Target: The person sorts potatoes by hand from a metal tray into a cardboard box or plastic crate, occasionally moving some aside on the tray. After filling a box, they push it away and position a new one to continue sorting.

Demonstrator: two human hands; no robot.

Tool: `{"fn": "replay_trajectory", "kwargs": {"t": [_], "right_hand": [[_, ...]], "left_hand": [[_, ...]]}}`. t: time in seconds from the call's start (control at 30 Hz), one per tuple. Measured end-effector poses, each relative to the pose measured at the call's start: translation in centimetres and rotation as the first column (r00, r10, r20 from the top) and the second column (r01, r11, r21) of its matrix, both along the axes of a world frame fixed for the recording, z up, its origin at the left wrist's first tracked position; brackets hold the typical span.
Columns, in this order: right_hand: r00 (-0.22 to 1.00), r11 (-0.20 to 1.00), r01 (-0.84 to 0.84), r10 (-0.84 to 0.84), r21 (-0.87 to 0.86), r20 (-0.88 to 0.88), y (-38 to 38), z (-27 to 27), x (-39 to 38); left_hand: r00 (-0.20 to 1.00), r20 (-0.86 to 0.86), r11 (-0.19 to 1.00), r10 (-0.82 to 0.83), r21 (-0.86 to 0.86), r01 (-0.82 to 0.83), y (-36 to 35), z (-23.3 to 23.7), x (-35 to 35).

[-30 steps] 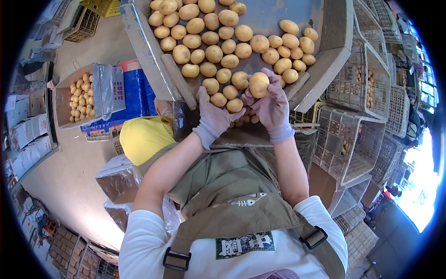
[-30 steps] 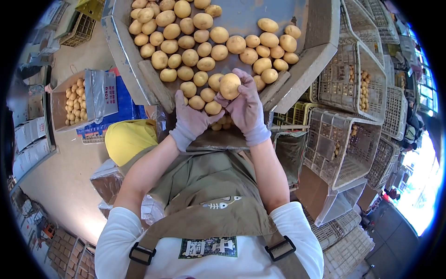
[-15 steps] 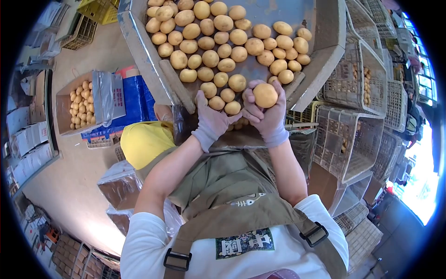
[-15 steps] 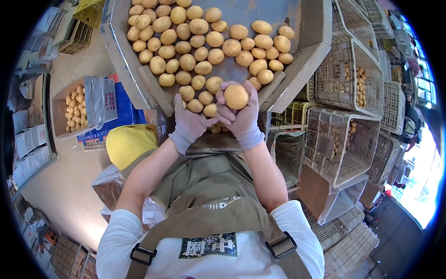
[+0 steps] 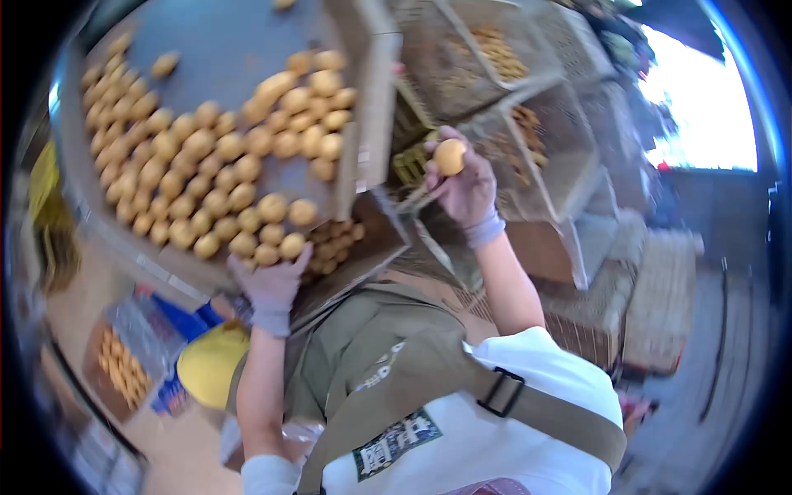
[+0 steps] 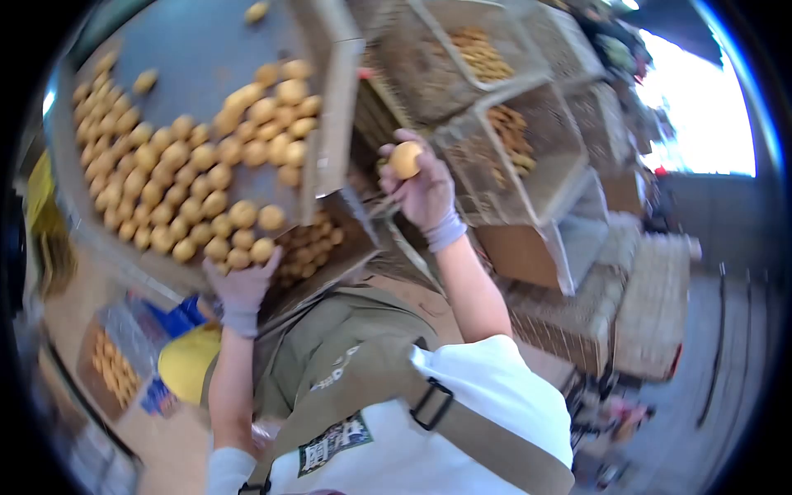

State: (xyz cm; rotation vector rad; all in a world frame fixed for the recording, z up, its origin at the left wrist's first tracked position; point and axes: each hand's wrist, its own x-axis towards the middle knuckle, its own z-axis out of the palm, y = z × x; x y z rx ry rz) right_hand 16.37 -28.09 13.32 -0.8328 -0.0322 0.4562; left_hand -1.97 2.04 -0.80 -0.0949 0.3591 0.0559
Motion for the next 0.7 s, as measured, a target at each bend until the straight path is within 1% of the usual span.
{"fn": "replay_trajectory", "kwargs": {"t": [0.03,0.07,0.1,0.13,0.17,0.2,0.23,0.3,0.33,0.37,0.4,0.43,0.47,0.5,0.53,0.57,0.6,0.63,0.67,0.7], "right_hand": [[0.985,0.986,0.154,-0.148,-0.063,0.084,-4.8,0.5,0.8],[0.929,0.928,0.371,-0.371,0.040,-0.014,-9.9,1.6,1.5],[0.778,0.784,0.618,-0.621,0.057,0.097,-14.5,3.2,2.2],[0.607,0.621,0.779,-0.782,0.088,0.144,-20.2,4.3,2.1],[0.523,0.542,0.832,-0.838,0.117,0.157,-22.4,4.4,1.5],[0.435,0.459,0.877,-0.884,0.144,0.170,-24.5,4.5,0.9],[0.472,0.497,0.853,-0.865,0.161,0.171,-24.9,4.5,0.8],[0.544,0.554,0.833,-0.823,0.017,0.164,-22.3,4.6,1.1],[0.582,0.565,0.813,-0.800,-0.142,0.144,-17.8,4.2,1.7],[0.776,0.764,0.631,-0.624,-0.133,0.096,-16.0,2.0,1.9],[0.796,0.771,0.589,-0.605,-0.242,0.009,-11.7,1.0,1.9],[0.856,0.789,0.500,-0.512,-0.356,0.067,-6.7,0.9,0.9],[0.921,0.785,0.388,-0.344,-0.483,0.182,-3.4,0.4,0.2],[0.953,0.755,0.275,-0.135,-0.595,0.271,0.0,-0.3,-0.4],[0.906,0.653,0.257,0.092,-0.712,0.412,2.9,-0.9,-1.8],[0.791,0.544,0.289,0.328,-0.788,0.516,5.4,-0.9,-2.9],[0.395,0.451,0.486,0.651,-0.749,0.648,7.6,0.5,-3.0],[0.212,0.411,0.530,0.783,-0.742,0.585,9.8,1.4,-3.5],[0.191,0.457,0.447,0.791,-0.769,0.581,11.2,0.8,-4.3],[0.173,0.488,0.371,0.799,-0.790,0.575,12.4,0.3,-5.2]], "left_hand": [[0.992,-0.122,0.999,-0.038,0.010,0.039,0.1,1.2,0.4],[0.968,-0.240,0.997,-0.075,0.011,0.080,0.2,2.4,0.8],[0.937,-0.344,0.997,-0.064,0.006,0.070,-0.2,4.4,1.2],[0.951,-0.299,0.994,-0.073,0.051,0.092,-0.2,3.5,1.0],[0.963,-0.257,0.989,-0.077,0.101,0.106,0.1,2.4,0.8],[0.961,-0.266,0.991,-0.075,0.088,0.102,0.1,2.3,0.7],[0.960,-0.272,0.993,-0.066,0.072,0.088,0.0,2.3,0.9],[0.955,-0.288,0.996,-0.064,0.045,0.081,-0.4,2.4,1.0],[0.952,-0.298,0.996,-0.068,0.039,0.083,-0.5,2.6,1.2],[0.944,-0.325,0.997,-0.064,0.025,0.076,-0.5,2.8,1.3],[0.934,-0.352,0.998,-0.059,0.012,0.068,-0.4,2.9,1.4],[0.979,-0.200,0.977,-0.048,0.196,0.088,-0.2,2.0,1.2],[0.956,-0.294,0.989,-0.010,0.138,0.053,-0.8,3.6,1.6],[0.956,-0.293,0.993,-0.005,0.110,0.039,-0.9,3.2,1.6],[0.958,-0.286,0.996,0.004,0.091,0.023,-1.0,2.9,1.4],[0.964,-0.267,0.997,0.012,0.078,0.009,-0.9,2.4,1.0],[0.970,-0.241,0.997,0.020,0.073,-0.003,-0.9,1.9,0.6],[0.976,-0.213,0.997,0.032,0.075,-0.016,-0.9,1.5,0.2],[0.983,-0.178,0.995,0.051,0.094,-0.034,-1.1,0.9,-0.1],[0.968,-0.250,1.000,0.028,0.019,-0.024,-0.9,2.1,0.0]]}}
